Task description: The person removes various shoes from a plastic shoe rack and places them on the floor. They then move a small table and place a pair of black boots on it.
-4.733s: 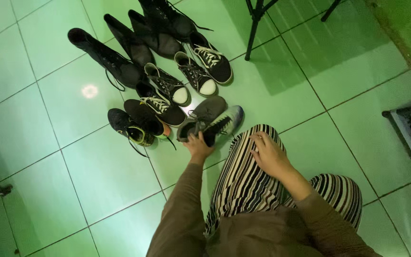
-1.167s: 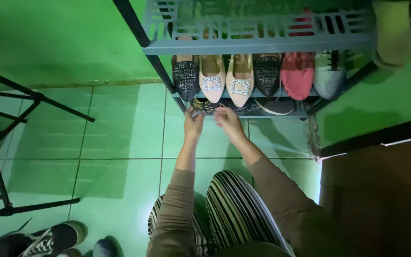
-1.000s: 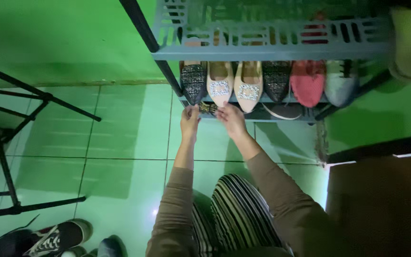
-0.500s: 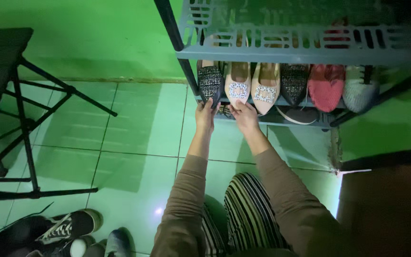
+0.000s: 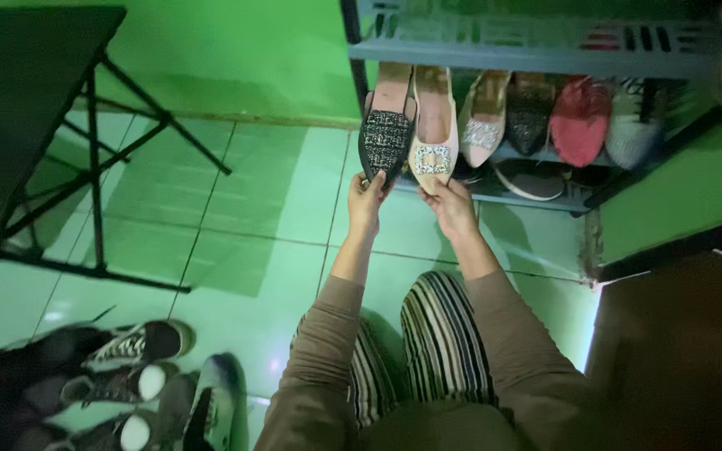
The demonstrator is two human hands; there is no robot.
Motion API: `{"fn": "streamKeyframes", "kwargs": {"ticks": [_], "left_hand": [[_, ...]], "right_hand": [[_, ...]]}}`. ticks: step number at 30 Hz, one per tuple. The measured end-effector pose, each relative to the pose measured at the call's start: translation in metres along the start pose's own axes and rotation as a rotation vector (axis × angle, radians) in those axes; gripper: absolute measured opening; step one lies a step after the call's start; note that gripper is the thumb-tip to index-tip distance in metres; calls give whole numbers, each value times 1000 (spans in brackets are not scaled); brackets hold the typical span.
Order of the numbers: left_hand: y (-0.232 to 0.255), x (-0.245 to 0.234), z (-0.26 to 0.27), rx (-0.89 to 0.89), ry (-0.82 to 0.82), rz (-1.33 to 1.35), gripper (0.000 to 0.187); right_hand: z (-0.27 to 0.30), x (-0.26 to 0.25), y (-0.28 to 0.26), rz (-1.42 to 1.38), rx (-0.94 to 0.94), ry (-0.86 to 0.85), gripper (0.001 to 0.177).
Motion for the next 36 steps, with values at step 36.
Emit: {"fn": "streamKeyframes", "kwargs": {"ticks": [36], "left_hand": [[68,-440,492,319,1004,46,31]], "right_hand": [[324,215,428,435,755,-568,28]]}}
Point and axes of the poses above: each hand's wrist, its own z-axis away from the middle knuckle, its own x-axis out of the palm, y = z × x, the point moved 8 cm from there along -z, towards the middle knuckle, and after that the axes turned 14 degrees about -z, right-handed, at the moved point
